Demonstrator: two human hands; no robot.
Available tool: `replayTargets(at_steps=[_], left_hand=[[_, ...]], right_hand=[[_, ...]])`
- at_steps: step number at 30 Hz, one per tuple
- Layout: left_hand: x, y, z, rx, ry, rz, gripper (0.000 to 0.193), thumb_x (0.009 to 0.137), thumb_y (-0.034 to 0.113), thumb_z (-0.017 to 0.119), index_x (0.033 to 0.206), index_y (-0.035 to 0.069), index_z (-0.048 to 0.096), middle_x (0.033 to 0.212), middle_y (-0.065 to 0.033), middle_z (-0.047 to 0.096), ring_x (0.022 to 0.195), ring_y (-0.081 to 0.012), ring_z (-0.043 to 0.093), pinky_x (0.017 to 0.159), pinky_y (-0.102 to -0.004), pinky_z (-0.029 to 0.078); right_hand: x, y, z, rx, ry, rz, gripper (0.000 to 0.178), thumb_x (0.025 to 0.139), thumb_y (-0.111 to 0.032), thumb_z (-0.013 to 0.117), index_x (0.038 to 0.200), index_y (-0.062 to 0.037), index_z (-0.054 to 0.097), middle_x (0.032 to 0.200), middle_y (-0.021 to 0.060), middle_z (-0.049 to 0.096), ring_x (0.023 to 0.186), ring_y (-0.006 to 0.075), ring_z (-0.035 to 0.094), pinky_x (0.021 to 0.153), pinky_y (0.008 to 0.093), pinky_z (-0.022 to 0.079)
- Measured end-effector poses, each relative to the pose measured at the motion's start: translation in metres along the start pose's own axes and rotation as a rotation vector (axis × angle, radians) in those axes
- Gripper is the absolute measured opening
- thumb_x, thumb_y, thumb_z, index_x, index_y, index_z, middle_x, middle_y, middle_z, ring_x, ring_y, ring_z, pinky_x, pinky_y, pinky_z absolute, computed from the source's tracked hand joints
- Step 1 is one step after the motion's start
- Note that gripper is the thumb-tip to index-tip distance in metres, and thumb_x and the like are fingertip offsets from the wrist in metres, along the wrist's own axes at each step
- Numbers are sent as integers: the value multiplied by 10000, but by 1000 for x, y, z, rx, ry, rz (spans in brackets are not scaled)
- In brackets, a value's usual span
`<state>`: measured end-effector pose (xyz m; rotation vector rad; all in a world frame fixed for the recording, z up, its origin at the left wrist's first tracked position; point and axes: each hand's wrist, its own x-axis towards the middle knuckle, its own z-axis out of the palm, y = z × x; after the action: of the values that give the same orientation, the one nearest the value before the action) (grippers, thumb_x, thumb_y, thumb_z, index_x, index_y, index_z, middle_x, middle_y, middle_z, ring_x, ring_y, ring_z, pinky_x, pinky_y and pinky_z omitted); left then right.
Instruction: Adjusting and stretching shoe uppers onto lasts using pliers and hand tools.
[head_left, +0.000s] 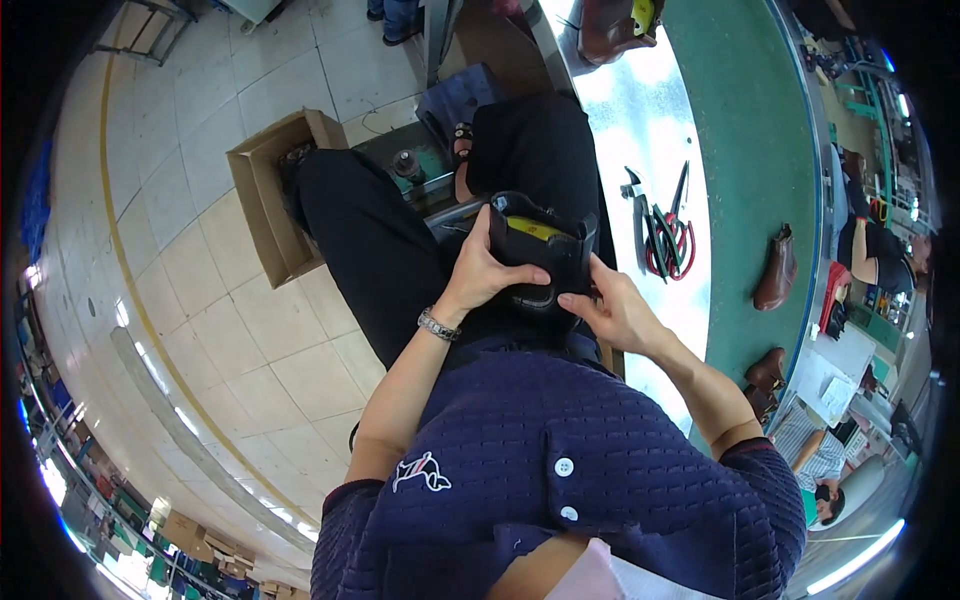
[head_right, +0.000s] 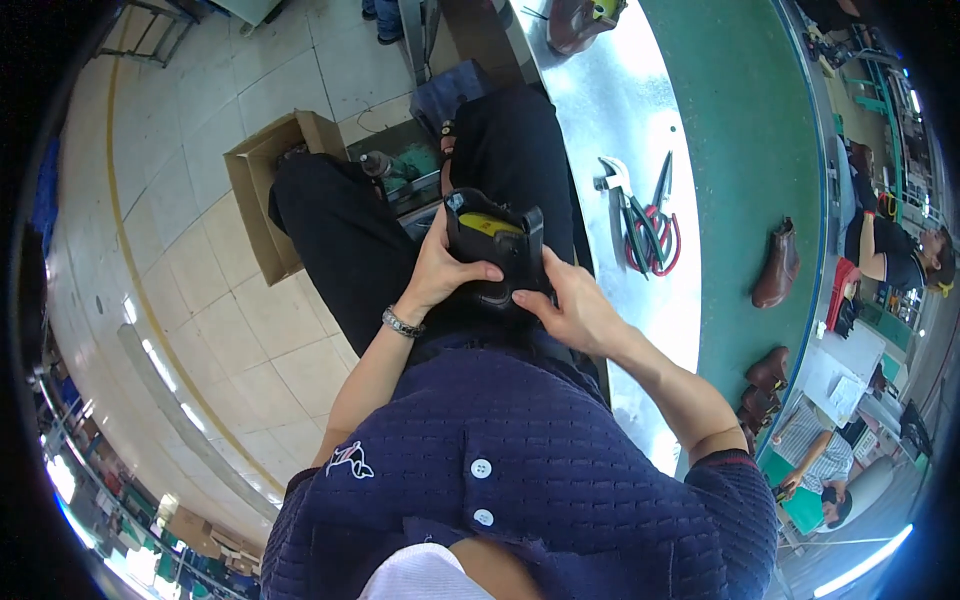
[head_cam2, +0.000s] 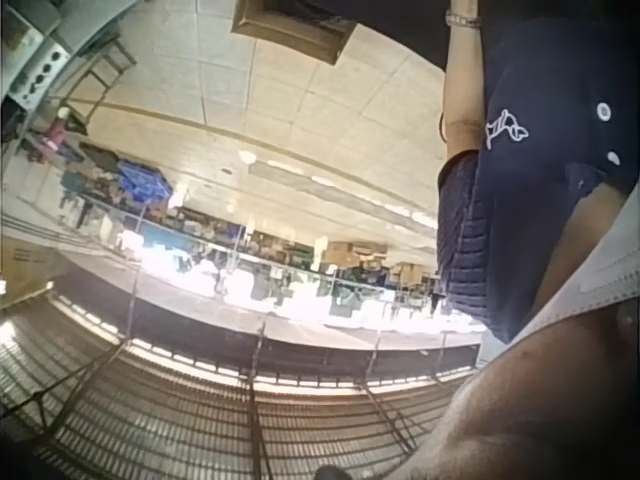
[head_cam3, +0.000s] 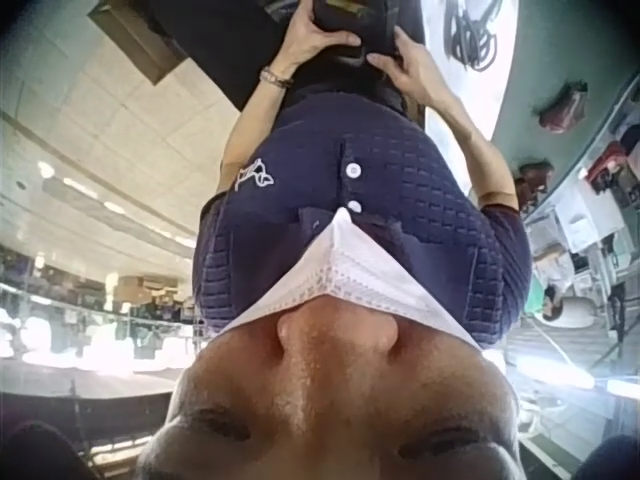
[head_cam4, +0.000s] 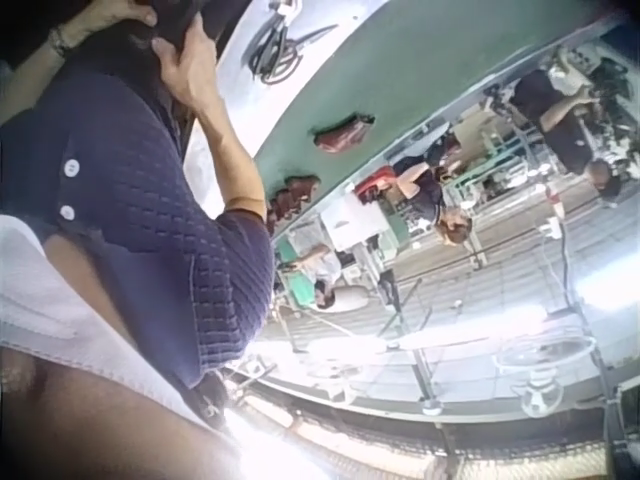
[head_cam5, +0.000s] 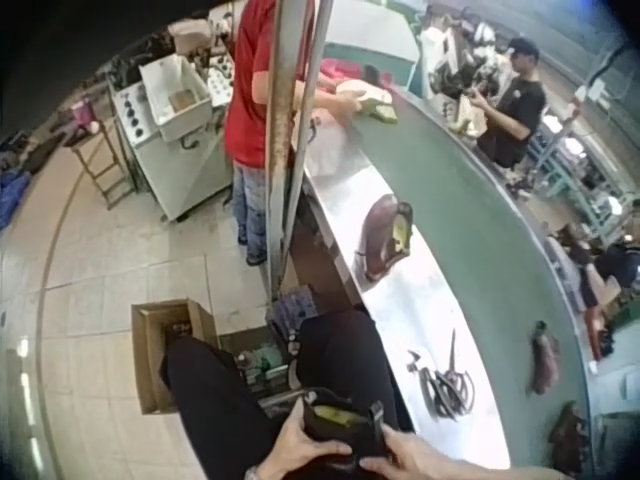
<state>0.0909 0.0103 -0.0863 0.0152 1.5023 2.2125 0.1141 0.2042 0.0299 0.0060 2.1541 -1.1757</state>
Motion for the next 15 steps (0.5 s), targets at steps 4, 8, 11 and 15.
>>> replayTargets(at_steps=[4, 8, 11, 15], left_hand=[[0, -8, 0, 0, -4, 14, 775, 592, 139, 926, 1227, 35, 492, 1117, -59, 626, 1063, -156, 585, 957, -297, 449], [4, -2, -3, -53, -5, 3, 764, 603, 103, 912, 1237, 35, 491, 1135, -52, 616, 1067, -149, 578, 963, -294, 443], [14, 9, -12, -191, 71, 28, 754, 614, 76, 897, 1248, 41, 492, 1163, -42, 601, 1076, -148, 567, 967, -289, 435], [11, 42, -45, -704, 125, -153, 501, 911, 320, 674, 1294, 42, 508, 1203, -69, 613, 1105, -178, 590, 993, -342, 461]], right_hand=[[-4, 1, 15, -61, 102, 76, 382, 885, -148, 639, 1163, 57, 476, 772, 243, 621, 696, 400, 624, 638, 440, 472], [2, 1, 16, -138, 130, 72, 418, 880, -134, 643, 1221, 48, 483, 795, 246, 640, 687, 399, 632, 640, 429, 483], [16, -41, -4, 27, 78, 79, 666, 864, -160, 689, 1420, 33, 376, 1040, 281, 653, 971, 360, 667, 816, 378, 507], [26, -70, -13, 279, 99, -408, 767, 860, -212, 723, 1480, -21, 314, 1381, 180, 519, 1250, 272, 528, 1044, 378, 404]])
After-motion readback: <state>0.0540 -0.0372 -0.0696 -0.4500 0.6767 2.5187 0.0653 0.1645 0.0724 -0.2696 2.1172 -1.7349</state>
